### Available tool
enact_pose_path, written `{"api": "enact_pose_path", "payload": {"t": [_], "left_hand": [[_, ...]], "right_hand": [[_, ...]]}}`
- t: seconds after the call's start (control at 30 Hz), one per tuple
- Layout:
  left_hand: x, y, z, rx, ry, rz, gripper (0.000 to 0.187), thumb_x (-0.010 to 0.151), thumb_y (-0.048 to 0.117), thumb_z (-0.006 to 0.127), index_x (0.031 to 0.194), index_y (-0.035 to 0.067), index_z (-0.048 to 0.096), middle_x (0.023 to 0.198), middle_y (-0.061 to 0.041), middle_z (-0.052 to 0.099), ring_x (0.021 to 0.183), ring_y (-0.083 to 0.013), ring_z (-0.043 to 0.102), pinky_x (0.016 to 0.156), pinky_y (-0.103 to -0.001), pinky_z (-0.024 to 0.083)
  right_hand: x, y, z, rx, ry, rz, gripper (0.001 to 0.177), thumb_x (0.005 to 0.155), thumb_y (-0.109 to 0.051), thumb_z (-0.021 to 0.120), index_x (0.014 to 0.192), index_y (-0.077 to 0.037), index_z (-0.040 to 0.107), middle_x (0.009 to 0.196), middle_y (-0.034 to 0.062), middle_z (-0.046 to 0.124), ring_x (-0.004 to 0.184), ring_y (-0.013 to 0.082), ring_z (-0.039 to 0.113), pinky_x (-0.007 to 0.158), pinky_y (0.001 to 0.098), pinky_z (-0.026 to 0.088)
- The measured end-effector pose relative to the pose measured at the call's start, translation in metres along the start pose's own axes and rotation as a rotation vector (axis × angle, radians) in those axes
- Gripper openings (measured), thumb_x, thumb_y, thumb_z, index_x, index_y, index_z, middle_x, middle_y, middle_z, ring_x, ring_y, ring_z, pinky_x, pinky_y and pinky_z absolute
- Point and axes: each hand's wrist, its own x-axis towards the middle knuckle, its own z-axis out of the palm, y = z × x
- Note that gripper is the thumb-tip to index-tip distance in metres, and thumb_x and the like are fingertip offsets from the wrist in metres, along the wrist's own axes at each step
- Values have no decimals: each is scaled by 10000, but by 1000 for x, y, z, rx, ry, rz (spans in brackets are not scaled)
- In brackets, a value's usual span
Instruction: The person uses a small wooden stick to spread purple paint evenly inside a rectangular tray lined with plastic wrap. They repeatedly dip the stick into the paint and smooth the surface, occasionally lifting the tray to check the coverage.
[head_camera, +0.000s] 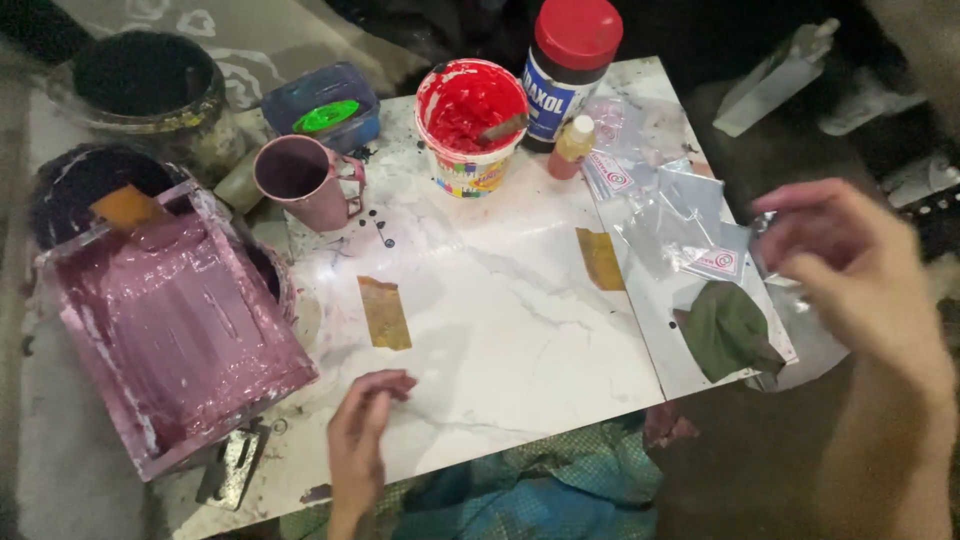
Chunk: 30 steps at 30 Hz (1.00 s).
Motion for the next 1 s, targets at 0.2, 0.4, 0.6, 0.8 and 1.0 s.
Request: {"api": "enact_pose_path", "payload": {"t": [0.2,0.4,0.6,0.8,1.0], "left_hand": [[17,57,41,-75,-468,476,820,940,575,640,1554,94,387,1625,-123,392,1532,-301,345,1263,-505,272],[39,81,13,159,-596,639,500,747,488,847,1153,229,713,1746,-171,82,1649,-419,-30,1294,-660,41],[47,64,-17,134,-529,361,174,915,274,751,823,165,653,1635,-113,420,1572,-355,256,1218,-601,180],[51,35,-1,-235,-394,-113,112,913,176,740,906,77,687,1003,-128,805,933,-252,811,905,-358,636],[72,1,4,-150,-48,-205,224,882,139,832,1042,46,706,934,-121,745,758,-159,733,647,-307,636]], "right_hand": [[-38,-56,99,91,-1019,-225,375,848,-63,579,1166,-176,741,836,-3,781,750,82,695,723,239,565],[-44,-66,116,464,-934,-271,222,948,-92,653,1159,-66,720,836,75,808,757,102,721,634,232,527],[-21,-43,117,310,-388,-89,243,977,6,635,1214,-40,664,874,105,753,483,93,409,455,218,387],[-12,11,131,312,-288,134,255,1005,24,598,1226,-85,664,887,103,723,632,94,484,536,224,363],[-1,82,154,269,-227,2,379,896,20,778,1259,-6,673,920,174,709,710,170,574,595,274,505]]}}
